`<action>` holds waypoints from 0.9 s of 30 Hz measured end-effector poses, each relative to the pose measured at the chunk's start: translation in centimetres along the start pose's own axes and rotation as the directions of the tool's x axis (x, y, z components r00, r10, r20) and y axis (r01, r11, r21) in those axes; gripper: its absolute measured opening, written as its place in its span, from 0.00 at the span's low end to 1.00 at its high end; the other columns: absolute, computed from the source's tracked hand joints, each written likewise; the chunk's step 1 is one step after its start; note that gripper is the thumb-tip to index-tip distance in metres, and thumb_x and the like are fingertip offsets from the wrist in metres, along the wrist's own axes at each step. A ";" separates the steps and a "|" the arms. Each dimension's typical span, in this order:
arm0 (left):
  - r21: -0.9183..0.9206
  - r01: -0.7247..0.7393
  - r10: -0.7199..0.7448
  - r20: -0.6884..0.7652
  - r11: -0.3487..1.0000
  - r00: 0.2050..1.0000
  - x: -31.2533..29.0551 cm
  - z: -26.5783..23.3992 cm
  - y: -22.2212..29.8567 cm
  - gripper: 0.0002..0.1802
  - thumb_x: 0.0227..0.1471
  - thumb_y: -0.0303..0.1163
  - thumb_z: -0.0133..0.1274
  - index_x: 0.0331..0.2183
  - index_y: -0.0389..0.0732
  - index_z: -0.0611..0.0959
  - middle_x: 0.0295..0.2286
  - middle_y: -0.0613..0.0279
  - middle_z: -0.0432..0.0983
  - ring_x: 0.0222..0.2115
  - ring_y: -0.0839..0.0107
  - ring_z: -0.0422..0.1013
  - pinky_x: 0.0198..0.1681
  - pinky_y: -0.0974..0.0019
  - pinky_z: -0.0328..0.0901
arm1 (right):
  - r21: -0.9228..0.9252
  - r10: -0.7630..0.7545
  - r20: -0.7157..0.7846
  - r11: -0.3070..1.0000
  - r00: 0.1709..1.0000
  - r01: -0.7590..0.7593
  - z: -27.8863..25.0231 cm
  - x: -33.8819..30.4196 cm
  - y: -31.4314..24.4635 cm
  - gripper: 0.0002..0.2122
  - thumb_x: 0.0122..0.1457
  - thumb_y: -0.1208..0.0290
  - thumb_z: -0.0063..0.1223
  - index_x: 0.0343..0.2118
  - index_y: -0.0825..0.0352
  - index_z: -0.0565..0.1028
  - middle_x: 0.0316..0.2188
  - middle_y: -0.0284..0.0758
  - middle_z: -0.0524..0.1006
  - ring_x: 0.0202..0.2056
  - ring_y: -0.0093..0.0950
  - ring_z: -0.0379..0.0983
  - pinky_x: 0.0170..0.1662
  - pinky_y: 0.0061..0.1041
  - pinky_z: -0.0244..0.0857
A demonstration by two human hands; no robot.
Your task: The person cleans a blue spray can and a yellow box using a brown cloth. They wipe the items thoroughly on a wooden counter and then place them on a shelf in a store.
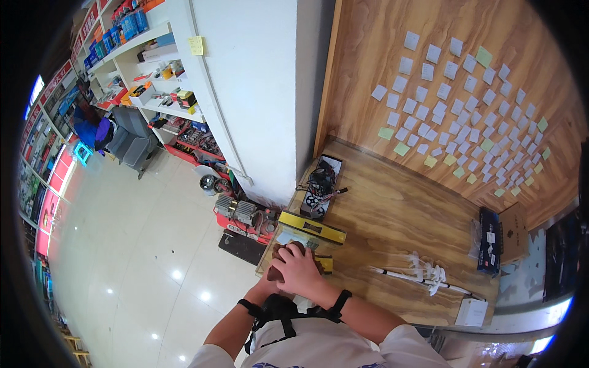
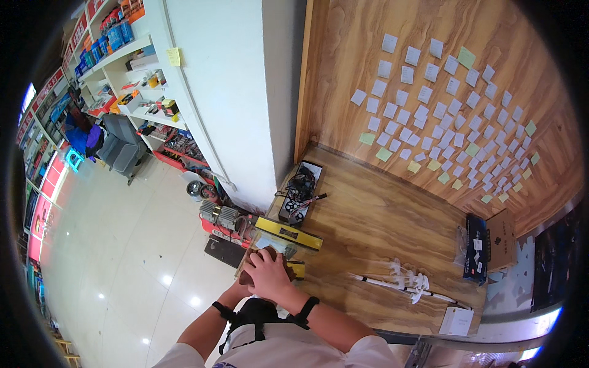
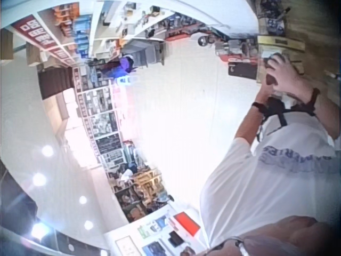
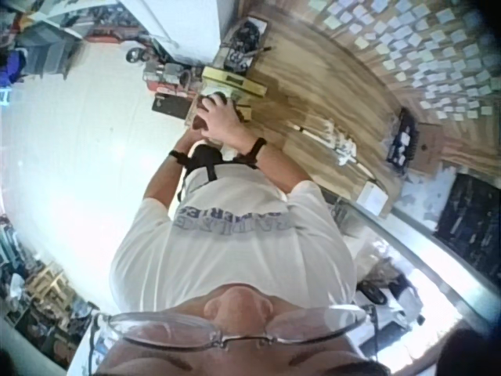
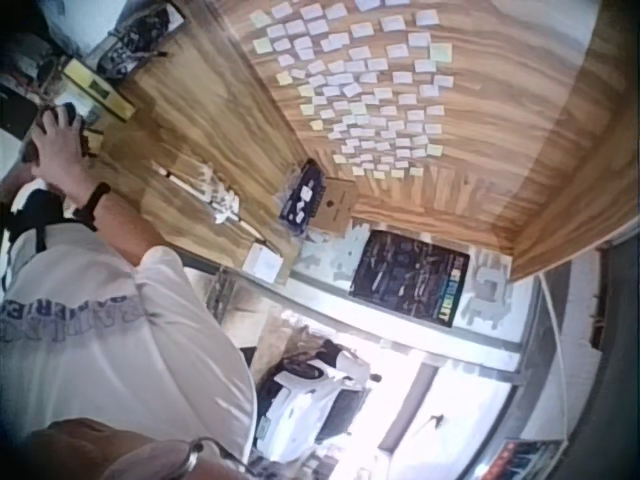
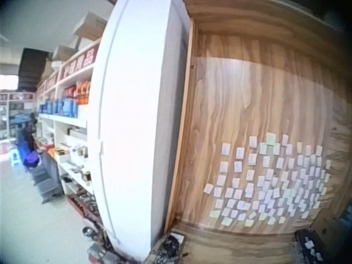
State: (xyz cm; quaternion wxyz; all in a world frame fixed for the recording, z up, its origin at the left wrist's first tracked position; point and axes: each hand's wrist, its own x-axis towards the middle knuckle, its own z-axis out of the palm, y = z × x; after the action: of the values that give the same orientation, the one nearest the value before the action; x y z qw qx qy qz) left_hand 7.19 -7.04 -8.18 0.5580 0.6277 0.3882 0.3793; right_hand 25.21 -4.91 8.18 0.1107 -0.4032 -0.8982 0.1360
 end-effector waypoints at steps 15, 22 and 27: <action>0.162 0.085 -0.070 -0.094 0.983 0.993 0.6 0.6 3.6 0.46 0.52 0.19 0.70 0.68 0.37 0.69 0.57 0.42 0.78 0.60 0.43 0.76 0.62 0.53 0.70 | 0.028 0.033 -0.257 0.999 0.966 -0.026 -1.4 -8.7 7.9 0.22 0.44 0.55 0.75 0.43 0.55 0.83 0.51 0.35 0.76 0.61 0.45 0.70 0.56 0.49 0.74; 0.270 0.032 -0.004 -0.103 0.962 0.995 -0.3 1.2 3.9 0.46 0.51 0.21 0.73 0.68 0.39 0.69 0.56 0.44 0.78 0.61 0.44 0.74 0.62 0.51 0.69 | 0.098 0.040 -0.333 0.995 0.942 -0.008 -6.0 -8.9 6.9 0.21 0.46 0.58 0.73 0.43 0.61 0.82 0.51 0.38 0.77 0.57 0.47 0.72 0.58 0.50 0.74; 0.316 -0.035 0.070 -0.099 0.948 0.993 -0.5 1.3 2.6 0.34 0.53 0.22 0.69 0.61 0.40 0.77 0.54 0.46 0.79 0.58 0.46 0.75 0.61 0.52 0.70 | 0.044 -0.117 -0.303 0.990 0.946 0.136 -3.6 -3.7 2.2 0.23 0.44 0.56 0.76 0.43 0.59 0.82 0.50 0.36 0.76 0.57 0.44 0.71 0.52 0.49 0.72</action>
State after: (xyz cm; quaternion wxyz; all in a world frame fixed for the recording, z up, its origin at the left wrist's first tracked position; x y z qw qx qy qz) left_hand 8.33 -8.22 -5.70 0.4187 0.6970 0.4565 0.3611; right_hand 30.25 -5.67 10.50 0.2670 -0.3569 -0.8901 0.0949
